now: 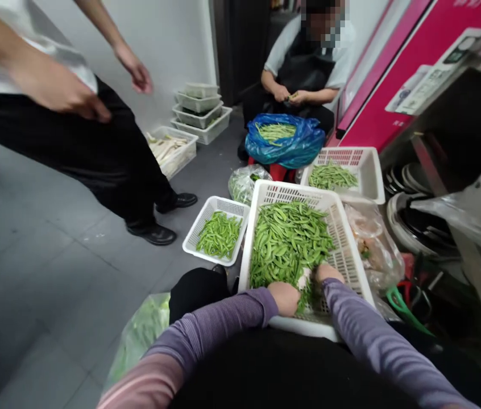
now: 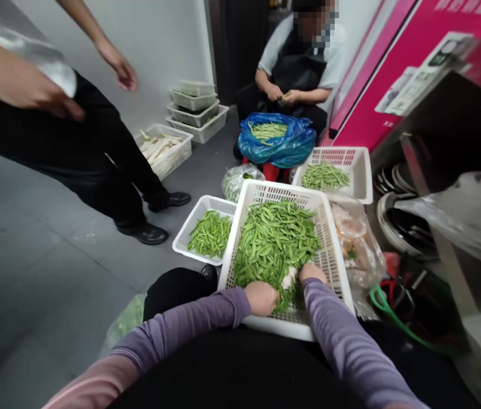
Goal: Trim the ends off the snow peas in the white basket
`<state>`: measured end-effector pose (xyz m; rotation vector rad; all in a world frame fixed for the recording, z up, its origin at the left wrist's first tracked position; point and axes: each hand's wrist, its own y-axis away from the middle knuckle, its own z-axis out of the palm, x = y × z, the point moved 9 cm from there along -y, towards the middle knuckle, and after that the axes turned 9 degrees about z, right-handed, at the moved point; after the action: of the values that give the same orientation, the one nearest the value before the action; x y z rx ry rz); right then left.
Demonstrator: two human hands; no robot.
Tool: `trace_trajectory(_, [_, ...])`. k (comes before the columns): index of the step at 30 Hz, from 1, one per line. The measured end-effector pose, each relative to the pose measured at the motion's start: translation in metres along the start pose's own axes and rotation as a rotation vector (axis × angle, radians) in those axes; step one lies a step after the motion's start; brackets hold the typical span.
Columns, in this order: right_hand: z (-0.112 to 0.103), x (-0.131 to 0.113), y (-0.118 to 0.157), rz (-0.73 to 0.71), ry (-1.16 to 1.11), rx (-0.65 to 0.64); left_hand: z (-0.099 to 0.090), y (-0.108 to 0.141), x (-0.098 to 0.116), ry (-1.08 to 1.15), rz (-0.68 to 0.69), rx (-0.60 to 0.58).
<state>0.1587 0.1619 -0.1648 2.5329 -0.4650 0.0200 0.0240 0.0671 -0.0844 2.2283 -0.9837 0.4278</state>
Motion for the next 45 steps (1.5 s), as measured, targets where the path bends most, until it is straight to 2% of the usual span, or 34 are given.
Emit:
trace_trajectory(2, [-0.001, 0.003, 0.008, -0.047, 0.017, -0.025, -0.004, 0.0, -0.007, 0.029, -0.049, 0.029])
trace_trajectory(5, [-0.001, 0.012, 0.038, -0.132, 0.036, -0.046, -0.017, -0.001, -0.018, 0.111, -0.136, 0.185])
trace_trajectory(8, [-0.001, 0.015, 0.082, -0.359, -0.03, -0.023, -0.024, -0.002, -0.01, 0.16, -0.081, 0.332])
trace_trajectory(10, [-0.005, 0.019, 0.106, -0.489, -0.137, 0.012, -0.017, -0.007, 0.006, 0.144, 0.023, 0.275])
trace_trajectory(12, [-0.009, 0.029, 0.117, -0.515, -0.247, 0.03, -0.005, -0.01, 0.023, 0.111, 0.111, 0.157])
trace_trajectory(15, [-0.015, 0.044, 0.119, -0.479, -0.391, 0.03, 0.0, -0.009, 0.035, 0.153, 0.153, 0.113])
trace_trajectory(18, [-0.021, 0.051, 0.118, -0.416, -0.477, 0.033, 0.002, -0.005, 0.032, 0.396, 0.121, 0.117])
trace_trajectory(22, [-0.025, 0.047, 0.117, -0.409, -0.562, 0.013, 0.013, 0.002, 0.02, 0.735, 0.032, 0.058])
trace_trajectory(24, [-0.028, 0.045, 0.115, -0.388, -0.597, 0.016, 0.013, 0.005, 0.019, 0.834, 0.04, 0.029])
trace_trajectory(26, [-0.032, 0.04, 0.115, -0.392, -0.597, 0.018, 0.007, 0.007, 0.019, 0.907, 0.079, 0.05])
trace_trajectory(28, [-0.039, 0.031, 0.119, -0.439, -0.566, 0.042, -0.003, 0.008, 0.017, 0.95, 0.088, 0.112])
trace_trajectory(30, [-0.046, 0.022, 0.125, -0.48, -0.524, 0.072, -0.007, 0.009, 0.01, 0.936, 0.039, 0.153])
trace_trajectory(35, [-0.056, 0.016, 0.13, -0.468, -0.479, 0.079, -0.01, 0.012, -0.002, 0.849, -0.059, 0.196])
trace_trajectory(38, [-0.058, 0.017, 0.129, -0.477, -0.483, 0.085, -0.008, 0.012, -0.003, 0.892, -0.078, 0.195])
trace_trajectory(41, [-0.054, 0.016, 0.127, -0.521, -0.483, 0.072, -0.01, 0.012, 0.005, 0.999, -0.016, 0.188])
trace_trajectory(45, [-0.045, 0.012, 0.128, -0.57, -0.451, 0.033, -0.008, 0.013, 0.012, 1.062, 0.002, 0.111])
